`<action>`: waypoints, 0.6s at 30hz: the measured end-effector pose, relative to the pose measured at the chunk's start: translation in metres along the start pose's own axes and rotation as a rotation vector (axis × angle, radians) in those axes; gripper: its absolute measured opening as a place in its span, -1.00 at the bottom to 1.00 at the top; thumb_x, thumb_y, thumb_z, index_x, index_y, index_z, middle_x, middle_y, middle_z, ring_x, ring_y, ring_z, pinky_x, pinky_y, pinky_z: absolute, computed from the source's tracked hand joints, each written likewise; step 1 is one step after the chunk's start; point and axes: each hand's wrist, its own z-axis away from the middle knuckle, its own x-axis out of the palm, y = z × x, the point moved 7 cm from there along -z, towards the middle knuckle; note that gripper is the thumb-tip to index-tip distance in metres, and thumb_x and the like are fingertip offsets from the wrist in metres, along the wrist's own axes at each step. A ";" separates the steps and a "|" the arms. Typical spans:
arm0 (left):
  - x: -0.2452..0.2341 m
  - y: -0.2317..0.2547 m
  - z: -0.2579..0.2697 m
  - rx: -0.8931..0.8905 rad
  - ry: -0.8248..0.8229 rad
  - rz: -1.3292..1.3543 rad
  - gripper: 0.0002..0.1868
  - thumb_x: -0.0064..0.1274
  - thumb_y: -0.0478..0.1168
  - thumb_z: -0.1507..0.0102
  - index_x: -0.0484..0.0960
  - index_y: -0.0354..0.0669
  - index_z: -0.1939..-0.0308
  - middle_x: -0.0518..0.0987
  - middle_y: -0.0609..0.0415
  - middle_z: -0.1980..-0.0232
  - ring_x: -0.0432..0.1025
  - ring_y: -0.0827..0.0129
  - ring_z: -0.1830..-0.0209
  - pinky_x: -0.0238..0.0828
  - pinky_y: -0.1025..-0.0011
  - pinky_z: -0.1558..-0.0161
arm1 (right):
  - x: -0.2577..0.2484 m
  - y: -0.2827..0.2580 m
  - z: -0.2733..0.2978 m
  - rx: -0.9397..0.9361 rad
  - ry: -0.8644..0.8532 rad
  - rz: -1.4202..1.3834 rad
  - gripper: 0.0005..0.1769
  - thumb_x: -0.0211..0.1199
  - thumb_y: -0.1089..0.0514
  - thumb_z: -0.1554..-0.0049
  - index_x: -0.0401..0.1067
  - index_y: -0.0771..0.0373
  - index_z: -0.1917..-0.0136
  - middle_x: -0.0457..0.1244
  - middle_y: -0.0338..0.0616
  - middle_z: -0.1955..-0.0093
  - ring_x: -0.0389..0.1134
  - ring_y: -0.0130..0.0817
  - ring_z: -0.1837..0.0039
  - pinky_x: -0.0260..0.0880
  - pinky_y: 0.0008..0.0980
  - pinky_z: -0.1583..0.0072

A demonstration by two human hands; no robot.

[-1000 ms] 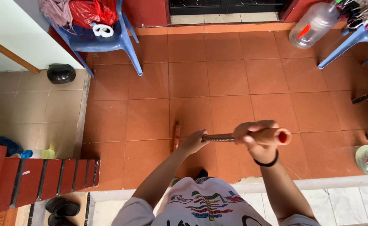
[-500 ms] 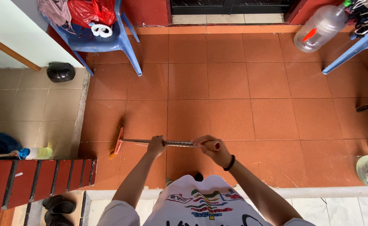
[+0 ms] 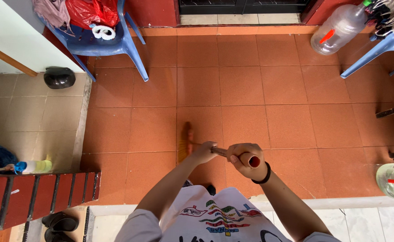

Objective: The person attempts to reattach a broom head to a wooden handle by hand. They hold the handle and the broom head separately, trying to insert the end of the handle into the head's socket while rotating it and applying pressure.

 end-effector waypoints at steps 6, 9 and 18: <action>-0.035 0.079 -0.002 0.061 -0.009 -0.067 -0.67 0.17 -0.10 -0.25 0.43 -0.21 0.44 0.47 -0.07 0.40 0.42 0.10 0.39 0.25 0.11 0.32 | -0.033 -0.037 -0.022 -0.150 0.127 -0.227 -0.89 0.17 0.35 -0.21 0.29 0.23 0.12 0.16 -0.27 0.44 0.23 -0.45 0.41 0.31 -0.38 0.37; -0.076 0.095 0.021 0.253 0.109 -0.188 -0.66 0.23 -0.02 -0.18 0.48 -0.17 0.40 0.52 -0.10 0.37 0.44 -0.04 0.31 0.27 0.06 0.31 | -0.041 -0.052 -0.031 -0.146 0.133 -0.366 -0.89 0.20 0.27 -0.24 0.31 0.17 0.11 0.19 -0.24 0.40 0.23 -0.40 0.37 0.32 -0.30 0.28; -0.216 -0.125 0.124 -0.236 0.023 -0.425 -0.77 0.07 -0.08 -0.29 0.51 -0.14 0.35 0.56 -0.10 0.31 0.49 0.03 0.26 0.38 0.08 0.19 | 0.096 0.101 -0.073 0.366 -0.045 -0.267 -0.87 0.21 0.27 -0.22 0.50 0.31 -0.03 0.43 -0.01 -0.07 0.44 -0.18 -0.23 0.49 -0.14 -0.26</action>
